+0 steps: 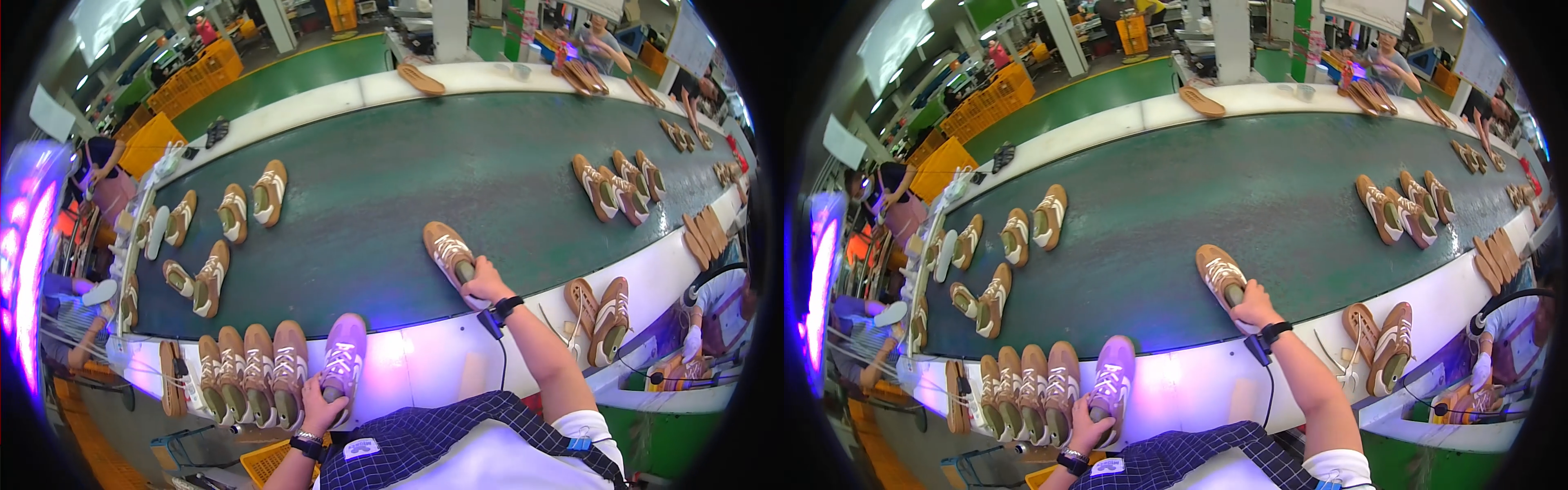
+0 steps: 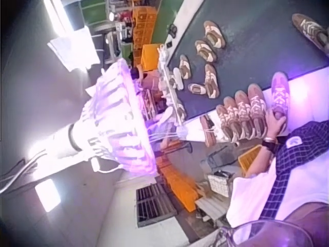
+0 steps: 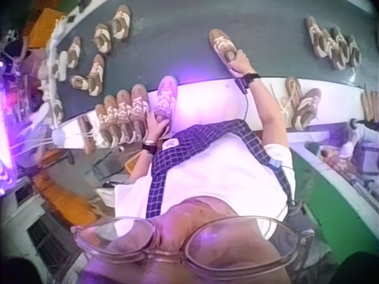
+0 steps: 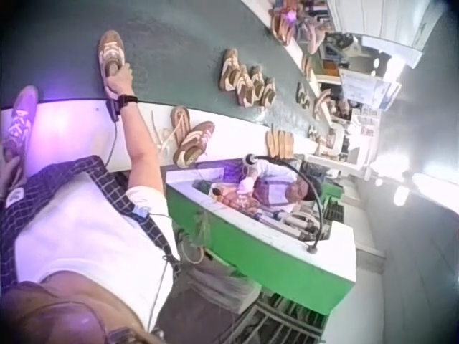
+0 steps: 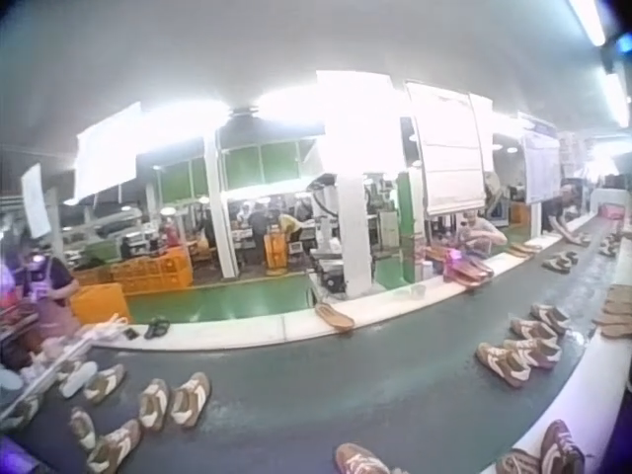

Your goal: Inspecting finished shoes on a conveyor belt and checking them under a specialized light.

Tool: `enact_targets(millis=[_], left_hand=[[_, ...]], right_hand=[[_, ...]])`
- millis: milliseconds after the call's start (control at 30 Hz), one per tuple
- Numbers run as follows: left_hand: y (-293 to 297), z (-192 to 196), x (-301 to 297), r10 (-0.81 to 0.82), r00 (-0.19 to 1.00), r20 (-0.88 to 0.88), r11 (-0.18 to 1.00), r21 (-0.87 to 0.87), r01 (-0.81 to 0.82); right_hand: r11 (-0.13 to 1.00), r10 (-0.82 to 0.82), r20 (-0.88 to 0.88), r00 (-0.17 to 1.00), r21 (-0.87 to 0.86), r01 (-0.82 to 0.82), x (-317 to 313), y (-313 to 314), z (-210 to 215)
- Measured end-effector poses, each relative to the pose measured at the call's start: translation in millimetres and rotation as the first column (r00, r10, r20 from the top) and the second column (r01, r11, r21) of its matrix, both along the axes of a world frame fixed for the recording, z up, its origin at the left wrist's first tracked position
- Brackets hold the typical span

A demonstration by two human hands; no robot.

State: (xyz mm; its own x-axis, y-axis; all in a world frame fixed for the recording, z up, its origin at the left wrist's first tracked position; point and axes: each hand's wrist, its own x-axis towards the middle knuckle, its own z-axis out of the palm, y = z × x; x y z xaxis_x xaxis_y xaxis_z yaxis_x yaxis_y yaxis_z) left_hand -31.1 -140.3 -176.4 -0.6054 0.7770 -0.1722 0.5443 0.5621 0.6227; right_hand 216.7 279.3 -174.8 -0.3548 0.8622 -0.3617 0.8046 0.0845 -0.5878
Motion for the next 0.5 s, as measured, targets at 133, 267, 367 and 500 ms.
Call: enact_targets(millis=[133,267,367,500], left_hand=[[-3.4,-6.8,1.1,0.024,0.977,0.210,0.999,0.025,-0.029],[-0.6,-2.1,-0.2,0.027,0.963,0.267,0.997,0.062,-0.045],[1.5,7.5,-7.2,0.009,0.824,0.567,0.971,0.192,-0.143],[2.4,23.7,-13.0,-0.084,0.312,0.946,0.853,0.230,-0.468]], right_hand=[[0.998,-0.029,-0.136,0.990,-0.057,0.021,-29.1,-4.8,-12.4],[0.985,-0.058,-0.229,0.972,-0.173,0.018,-27.2,7.1,-17.3],[0.946,-0.106,-0.382,0.918,-0.322,-0.025,-26.7,10.1,-9.8],[0.856,-0.242,-0.654,0.716,-0.492,-0.160,-23.2,-9.7,18.7]])
